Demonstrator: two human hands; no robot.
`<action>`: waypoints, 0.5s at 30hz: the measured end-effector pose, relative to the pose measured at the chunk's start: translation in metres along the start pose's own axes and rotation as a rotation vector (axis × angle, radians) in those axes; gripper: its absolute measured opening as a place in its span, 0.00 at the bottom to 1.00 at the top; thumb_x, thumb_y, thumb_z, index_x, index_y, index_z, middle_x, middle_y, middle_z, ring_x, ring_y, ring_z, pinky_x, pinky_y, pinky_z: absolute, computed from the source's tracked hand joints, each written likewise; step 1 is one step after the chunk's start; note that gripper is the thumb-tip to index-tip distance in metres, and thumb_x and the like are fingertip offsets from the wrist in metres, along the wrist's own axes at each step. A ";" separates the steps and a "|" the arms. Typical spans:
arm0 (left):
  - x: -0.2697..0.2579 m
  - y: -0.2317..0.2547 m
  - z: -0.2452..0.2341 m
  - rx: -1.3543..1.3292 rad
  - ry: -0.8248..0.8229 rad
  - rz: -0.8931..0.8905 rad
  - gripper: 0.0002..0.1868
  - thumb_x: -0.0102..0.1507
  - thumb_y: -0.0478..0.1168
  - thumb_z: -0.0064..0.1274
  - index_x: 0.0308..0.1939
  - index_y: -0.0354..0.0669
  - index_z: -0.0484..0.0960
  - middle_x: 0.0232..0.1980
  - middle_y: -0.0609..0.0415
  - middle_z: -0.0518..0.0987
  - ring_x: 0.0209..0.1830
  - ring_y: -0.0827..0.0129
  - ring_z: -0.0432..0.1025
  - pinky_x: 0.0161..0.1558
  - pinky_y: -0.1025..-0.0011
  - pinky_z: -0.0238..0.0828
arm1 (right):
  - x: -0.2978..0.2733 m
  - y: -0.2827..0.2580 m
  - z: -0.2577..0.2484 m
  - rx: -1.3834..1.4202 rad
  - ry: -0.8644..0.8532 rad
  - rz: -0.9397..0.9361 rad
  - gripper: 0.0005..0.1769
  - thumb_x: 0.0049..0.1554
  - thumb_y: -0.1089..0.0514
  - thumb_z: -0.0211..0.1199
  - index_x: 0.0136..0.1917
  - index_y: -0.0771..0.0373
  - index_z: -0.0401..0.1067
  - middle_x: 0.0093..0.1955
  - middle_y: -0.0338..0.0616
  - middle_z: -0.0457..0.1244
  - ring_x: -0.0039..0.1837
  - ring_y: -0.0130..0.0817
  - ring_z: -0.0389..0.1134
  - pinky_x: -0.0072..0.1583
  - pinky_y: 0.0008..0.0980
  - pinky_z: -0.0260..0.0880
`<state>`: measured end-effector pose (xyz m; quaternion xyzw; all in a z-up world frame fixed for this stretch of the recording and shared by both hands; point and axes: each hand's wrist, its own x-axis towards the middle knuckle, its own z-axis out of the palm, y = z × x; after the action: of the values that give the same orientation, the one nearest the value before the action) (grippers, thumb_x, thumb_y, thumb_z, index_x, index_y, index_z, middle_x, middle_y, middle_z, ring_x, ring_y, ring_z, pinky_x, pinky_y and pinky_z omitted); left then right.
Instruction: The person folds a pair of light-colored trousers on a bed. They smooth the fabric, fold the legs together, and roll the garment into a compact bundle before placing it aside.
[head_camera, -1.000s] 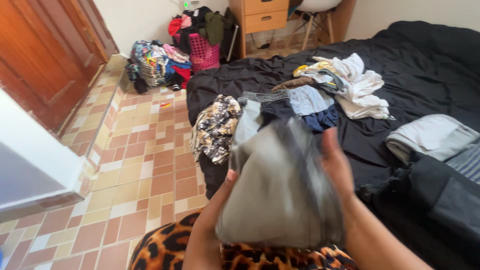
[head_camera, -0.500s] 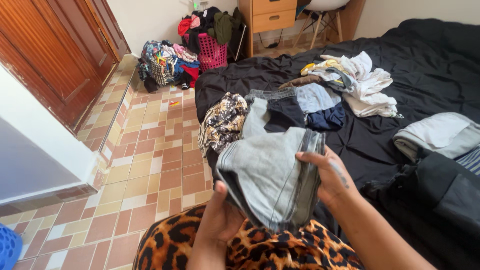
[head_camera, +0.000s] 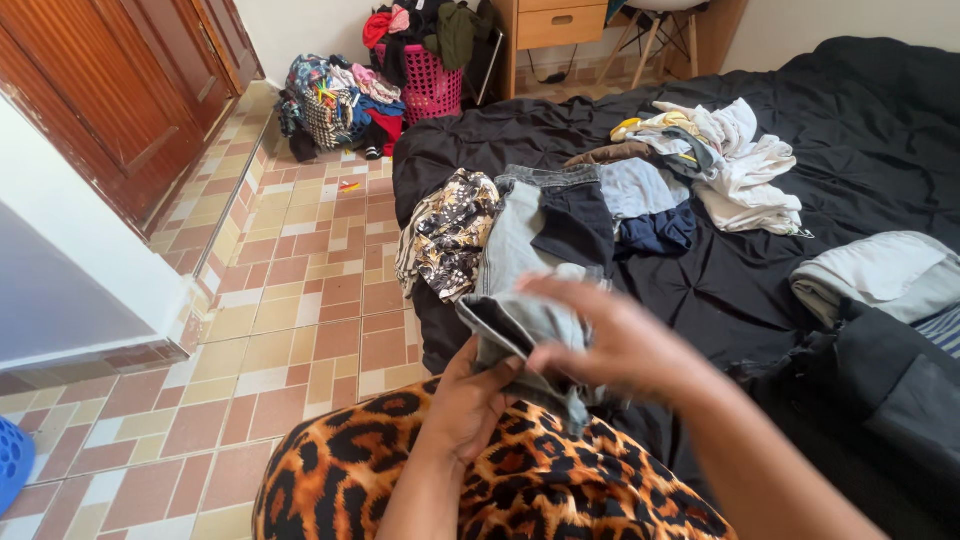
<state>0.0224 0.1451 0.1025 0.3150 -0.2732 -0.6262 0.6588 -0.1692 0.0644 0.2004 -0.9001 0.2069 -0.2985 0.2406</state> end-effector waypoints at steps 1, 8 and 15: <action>0.001 -0.002 0.000 0.030 -0.026 0.003 0.23 0.63 0.27 0.50 0.63 0.37 0.72 0.53 0.45 0.80 0.52 0.62 0.78 0.58 0.62 0.77 | -0.001 -0.007 0.009 -0.031 -0.001 -0.075 0.39 0.50 0.46 0.72 0.70 0.65 0.69 0.73 0.56 0.62 0.72 0.56 0.61 0.68 0.47 0.58; -0.005 -0.004 0.006 -0.027 0.093 0.003 0.23 0.62 0.32 0.53 0.62 0.37 0.73 0.55 0.49 0.81 0.54 0.64 0.78 0.56 0.63 0.76 | 0.006 -0.006 0.027 0.111 0.027 0.502 0.26 0.60 0.61 0.65 0.72 0.59 0.73 0.53 0.61 0.70 0.51 0.47 0.66 0.52 0.42 0.65; -0.007 0.011 0.014 -0.181 0.085 0.050 0.25 0.68 0.50 0.48 0.60 0.33 0.74 0.54 0.47 0.82 0.50 0.63 0.78 0.54 0.64 0.76 | -0.008 0.007 0.013 0.353 0.527 0.433 0.23 0.61 0.68 0.58 0.69 0.61 0.74 0.49 0.43 0.68 0.45 0.25 0.61 0.46 0.23 0.61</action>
<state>0.0181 0.1516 0.1204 0.2736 -0.1950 -0.6178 0.7109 -0.1680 0.0673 0.1839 -0.6727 0.3923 -0.4928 0.3882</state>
